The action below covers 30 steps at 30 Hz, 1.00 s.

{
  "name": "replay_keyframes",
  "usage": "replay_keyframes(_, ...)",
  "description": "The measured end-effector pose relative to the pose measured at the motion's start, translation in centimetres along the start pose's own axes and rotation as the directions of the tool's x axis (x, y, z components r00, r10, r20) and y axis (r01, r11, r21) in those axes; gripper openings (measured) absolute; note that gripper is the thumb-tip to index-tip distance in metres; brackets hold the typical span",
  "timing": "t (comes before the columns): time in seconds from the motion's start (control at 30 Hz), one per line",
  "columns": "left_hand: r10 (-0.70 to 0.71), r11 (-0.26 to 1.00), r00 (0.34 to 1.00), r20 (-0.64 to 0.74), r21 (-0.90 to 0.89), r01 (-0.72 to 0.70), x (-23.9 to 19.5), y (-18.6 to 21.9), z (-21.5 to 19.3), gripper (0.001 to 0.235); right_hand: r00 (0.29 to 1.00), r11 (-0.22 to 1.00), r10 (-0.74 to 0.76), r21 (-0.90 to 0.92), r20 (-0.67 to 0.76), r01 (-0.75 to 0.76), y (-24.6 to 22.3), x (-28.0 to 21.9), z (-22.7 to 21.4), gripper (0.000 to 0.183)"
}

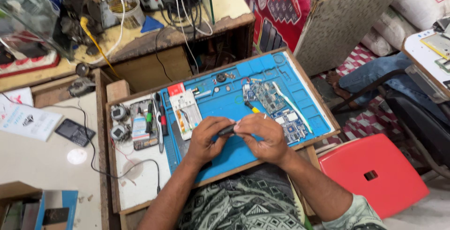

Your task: The person disassembles a white smartphone, removes the battery, and places it on the workbench. They then pick up a black smartphone, remove its back cover, and set it aside. Finally, they use a screwdriver to remove screws from the black phone's internal frame.

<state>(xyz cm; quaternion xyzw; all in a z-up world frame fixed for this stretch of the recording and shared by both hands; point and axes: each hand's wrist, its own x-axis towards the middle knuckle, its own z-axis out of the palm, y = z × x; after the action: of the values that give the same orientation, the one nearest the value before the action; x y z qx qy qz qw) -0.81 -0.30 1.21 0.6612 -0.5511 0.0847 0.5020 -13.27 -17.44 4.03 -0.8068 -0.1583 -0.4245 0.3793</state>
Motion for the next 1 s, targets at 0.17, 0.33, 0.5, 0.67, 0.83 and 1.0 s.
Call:
replay_keyframes(0.17,0.019,1.000,1.000,0.014,0.015,-0.019,-0.7,-1.0,0.0,0.038,0.994,0.994,0.098,0.042,-0.039,-0.096,1.1,-1.2,0.5,0.019)
replay_keyframes(0.33,0.062,0.998,0.998,0.015,0.009,-0.062,-0.5,-1.1,-0.2,0.035,0.995,0.989,0.086,0.123,-0.048,-0.079,1.4,-1.2,0.5,0.018)
replay_keyframes(0.5,0.044,0.999,0.999,0.017,-0.004,-0.044,-0.4,-1.0,-0.3,0.032,0.996,0.989,0.082,0.125,-0.014,-0.080,1.3,-1.1,0.6,0.016)
replay_keyframes(0.67,0.044,0.999,0.999,0.014,-0.002,-0.044,-0.6,-1.2,-0.2,0.032,0.998,0.991,0.064,0.116,-0.007,-0.063,1.5,-1.1,0.8,0.015)
replay_keyframes(0.83,0.031,1.000,0.999,0.010,-0.001,-0.031,-0.6,-1.0,-0.2,0.032,0.999,0.996,0.036,0.080,0.012,-0.037,1.4,-0.8,0.8,0.014)
replay_keyframes(1.0,0.031,1.000,0.999,0.010,-0.004,-0.031,-0.7,-1.1,-0.1,0.032,1.000,0.999,0.010,0.037,0.023,-0.011,1.3,-0.9,0.7,0.014)
